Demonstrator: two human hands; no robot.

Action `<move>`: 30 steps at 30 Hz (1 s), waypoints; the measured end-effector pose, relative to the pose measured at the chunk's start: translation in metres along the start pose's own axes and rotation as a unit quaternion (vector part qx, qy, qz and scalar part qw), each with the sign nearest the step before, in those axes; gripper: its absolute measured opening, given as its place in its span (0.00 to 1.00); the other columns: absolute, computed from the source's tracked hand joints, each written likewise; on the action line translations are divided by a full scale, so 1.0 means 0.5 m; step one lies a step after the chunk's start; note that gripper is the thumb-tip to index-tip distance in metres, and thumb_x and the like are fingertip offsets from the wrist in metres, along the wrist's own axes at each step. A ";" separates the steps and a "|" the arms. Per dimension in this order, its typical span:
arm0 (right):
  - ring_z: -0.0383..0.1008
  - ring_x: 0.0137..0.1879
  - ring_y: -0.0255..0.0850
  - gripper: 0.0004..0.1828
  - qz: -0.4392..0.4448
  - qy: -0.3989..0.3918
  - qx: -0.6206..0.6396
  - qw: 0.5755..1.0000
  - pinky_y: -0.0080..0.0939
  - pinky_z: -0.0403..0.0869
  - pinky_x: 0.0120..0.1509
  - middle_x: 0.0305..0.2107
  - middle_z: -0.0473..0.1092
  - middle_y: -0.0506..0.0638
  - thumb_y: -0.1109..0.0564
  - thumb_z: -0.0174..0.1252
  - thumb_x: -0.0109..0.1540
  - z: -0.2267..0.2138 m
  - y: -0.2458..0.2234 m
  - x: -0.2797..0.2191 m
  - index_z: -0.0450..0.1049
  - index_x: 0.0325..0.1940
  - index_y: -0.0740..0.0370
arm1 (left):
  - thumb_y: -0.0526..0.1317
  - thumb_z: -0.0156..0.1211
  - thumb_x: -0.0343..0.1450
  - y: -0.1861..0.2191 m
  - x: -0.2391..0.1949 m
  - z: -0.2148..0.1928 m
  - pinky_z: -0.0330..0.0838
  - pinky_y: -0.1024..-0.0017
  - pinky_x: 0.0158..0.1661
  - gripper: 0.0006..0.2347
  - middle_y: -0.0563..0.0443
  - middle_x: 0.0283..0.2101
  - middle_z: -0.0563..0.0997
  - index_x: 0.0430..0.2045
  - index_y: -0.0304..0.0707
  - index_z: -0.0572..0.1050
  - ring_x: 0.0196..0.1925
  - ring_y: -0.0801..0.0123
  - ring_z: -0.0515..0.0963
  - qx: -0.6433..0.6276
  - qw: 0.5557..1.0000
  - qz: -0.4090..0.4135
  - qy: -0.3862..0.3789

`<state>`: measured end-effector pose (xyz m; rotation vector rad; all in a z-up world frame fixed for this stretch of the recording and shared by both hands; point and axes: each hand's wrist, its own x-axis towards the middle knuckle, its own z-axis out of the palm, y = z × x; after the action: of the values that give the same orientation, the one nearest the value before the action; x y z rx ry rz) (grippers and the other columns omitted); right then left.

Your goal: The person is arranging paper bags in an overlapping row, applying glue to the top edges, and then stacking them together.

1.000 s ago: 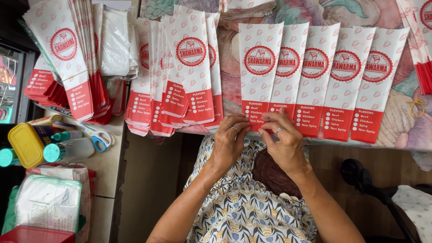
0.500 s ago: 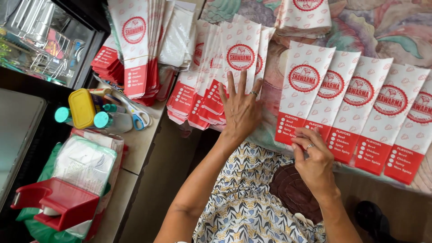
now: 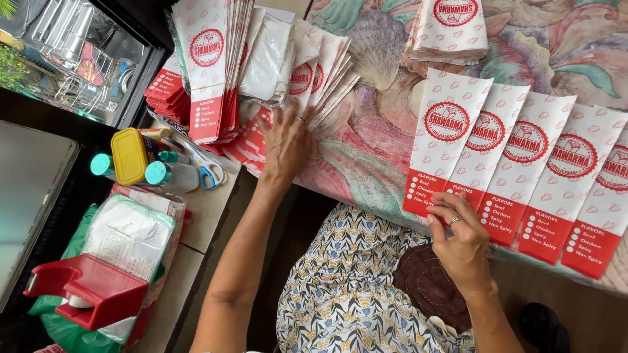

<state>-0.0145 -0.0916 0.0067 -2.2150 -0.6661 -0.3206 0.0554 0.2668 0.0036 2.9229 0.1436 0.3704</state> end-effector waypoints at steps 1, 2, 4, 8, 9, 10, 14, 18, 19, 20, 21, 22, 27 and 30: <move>0.75 0.58 0.52 0.12 0.001 0.001 0.000 1.000 0.57 0.63 0.82 0.51 0.74 0.64 0.73 0.64 0.58 0.001 0.000 0.000 0.78 0.46 0.75 | 0.30 0.46 0.71 -0.009 0.000 0.011 0.47 0.19 0.60 0.22 0.40 0.65 0.70 0.62 0.50 0.69 0.63 0.41 0.69 0.000 1.000 0.002 0.000; 0.75 0.58 0.52 0.12 -0.002 0.001 -0.003 1.000 0.58 0.64 0.81 0.51 0.74 0.64 0.73 0.64 0.59 0.001 0.000 0.000 0.78 0.46 0.75 | 0.30 0.47 0.71 -0.017 -0.001 0.023 0.54 0.30 0.61 0.21 0.41 0.62 0.74 0.61 0.46 0.70 0.60 0.43 0.73 0.014 0.999 0.028 0.021; 0.75 0.58 0.53 0.12 -0.006 0.000 -0.007 1.000 0.58 0.64 0.81 0.52 0.73 0.64 0.73 0.64 0.59 0.000 -0.001 0.000 0.78 0.46 0.75 | 0.30 0.48 0.71 -0.022 -0.006 0.044 0.61 0.41 0.62 0.20 0.42 0.59 0.78 0.60 0.42 0.71 0.58 0.46 0.77 0.028 0.997 0.054 0.042; 0.77 0.57 0.52 0.08 0.008 0.004 -0.023 1.000 0.58 0.64 0.79 0.51 0.74 0.58 0.70 0.64 0.60 0.006 0.003 -0.001 0.79 0.44 0.70 | 0.29 0.62 0.67 0.036 -0.018 0.041 0.59 0.47 0.67 0.23 0.35 0.54 0.80 0.60 0.35 0.71 0.60 0.43 0.77 -0.039 0.995 0.066 0.065; 0.78 0.56 0.51 0.06 0.027 0.006 -0.030 0.999 0.57 0.63 0.78 0.51 0.74 0.54 0.67 0.64 0.61 0.008 0.007 -0.004 0.80 0.42 0.65 | 0.26 0.57 0.67 0.063 -0.021 0.031 0.63 0.45 0.64 0.23 0.33 0.50 0.82 0.59 0.38 0.73 0.57 0.43 0.79 -0.044 0.994 0.065 0.080; 0.78 0.56 0.51 0.06 0.030 0.005 -0.033 0.999 0.57 0.63 0.78 0.51 0.74 0.54 0.67 0.64 0.61 0.008 0.010 -0.006 0.80 0.42 0.65 | 0.26 0.57 0.67 0.096 -0.026 0.038 0.63 0.45 0.64 0.23 0.33 0.50 0.82 0.59 0.38 0.73 0.57 0.43 0.79 -0.048 0.994 0.067 0.078; 0.77 0.57 0.52 0.08 0.025 0.000 -0.034 0.999 0.58 0.62 0.78 0.51 0.73 0.54 0.67 0.63 0.62 0.011 0.009 -0.006 0.80 0.45 0.65 | 0.32 0.65 0.66 0.235 -0.055 0.060 0.59 0.39 0.66 0.21 0.32 0.52 0.81 0.56 0.34 0.74 0.61 0.40 0.76 -0.097 0.983 0.143 0.055; 0.77 0.57 0.53 0.08 0.022 -0.003 -0.035 0.999 0.58 0.61 0.79 0.50 0.73 0.54 0.68 0.63 0.62 0.004 -0.012 0.003 0.80 0.45 0.66 | 0.40 0.52 0.77 0.344 -0.072 0.070 0.51 0.39 0.70 0.15 0.30 0.60 0.75 0.56 0.34 0.76 0.70 0.40 0.67 -0.180 0.977 0.115 -0.024; 0.77 0.57 0.53 0.08 0.025 -0.003 -0.037 0.999 0.58 0.61 0.79 0.50 0.73 0.54 0.68 0.63 0.62 0.005 -0.009 0.001 0.80 0.45 0.66 | 0.40 0.52 0.77 0.350 -0.072 0.076 0.51 0.39 0.70 0.15 0.30 0.60 0.75 0.56 0.34 0.76 0.70 0.40 0.67 -0.183 0.976 0.117 -0.026; 0.77 0.58 0.53 0.08 0.020 -0.003 -0.046 0.999 0.57 0.60 0.79 0.50 0.73 0.53 0.67 0.63 0.62 0.007 -0.007 -0.001 0.80 0.46 0.65 | 0.37 0.51 0.76 0.354 -0.073 0.082 0.50 0.39 0.70 0.15 0.28 0.61 0.74 0.57 0.33 0.75 0.70 0.39 0.65 -0.192 0.975 0.108 -0.020; 0.77 0.58 0.53 0.09 0.016 -0.004 -0.055 0.998 0.56 0.60 0.79 0.51 0.73 0.53 0.67 0.63 0.62 0.009 -0.006 -0.003 0.80 0.46 0.65 | 0.35 0.49 0.76 0.358 -0.074 0.087 0.50 0.39 0.70 0.16 0.26 0.62 0.73 0.58 0.31 0.73 0.71 0.37 0.64 -0.202 0.974 0.098 -0.014; 0.77 0.58 0.53 0.09 0.018 -0.004 -0.055 0.998 0.56 0.60 0.79 0.51 0.73 0.53 0.67 0.63 0.62 0.013 -0.002 -0.006 0.80 0.46 0.65 | 0.35 0.49 0.76 0.359 -0.077 0.088 0.50 0.39 0.70 0.16 0.26 0.62 0.73 0.58 0.31 0.73 0.71 0.37 0.64 -0.202 0.974 0.099 -0.016; 0.74 0.62 0.54 0.10 0.004 -0.015 -0.091 0.996 0.59 0.58 0.81 0.55 0.72 0.56 0.69 0.61 0.62 0.014 -0.011 -0.005 0.79 0.47 0.69 | 0.32 0.56 0.75 0.332 -0.105 0.063 0.54 0.40 0.69 0.12 0.29 0.59 0.76 0.52 0.30 0.76 0.70 0.38 0.66 -0.421 0.898 0.089 0.086; 0.72 0.64 0.54 0.11 -0.006 -0.005 -0.109 0.994 0.58 0.60 0.80 0.56 0.70 0.57 0.70 0.60 0.62 0.010 -0.016 0.000 0.78 0.49 0.70 | 0.29 0.64 0.69 0.227 -0.127 0.088 0.68 0.53 0.63 0.08 0.43 0.50 0.80 0.41 0.34 0.81 0.60 0.47 0.78 -0.424 0.890 0.131 0.100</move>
<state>-0.0189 -0.0834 0.0087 -2.4214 -0.6762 -0.4043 0.0135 0.1405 -0.0306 2.0263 -0.3160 0.5920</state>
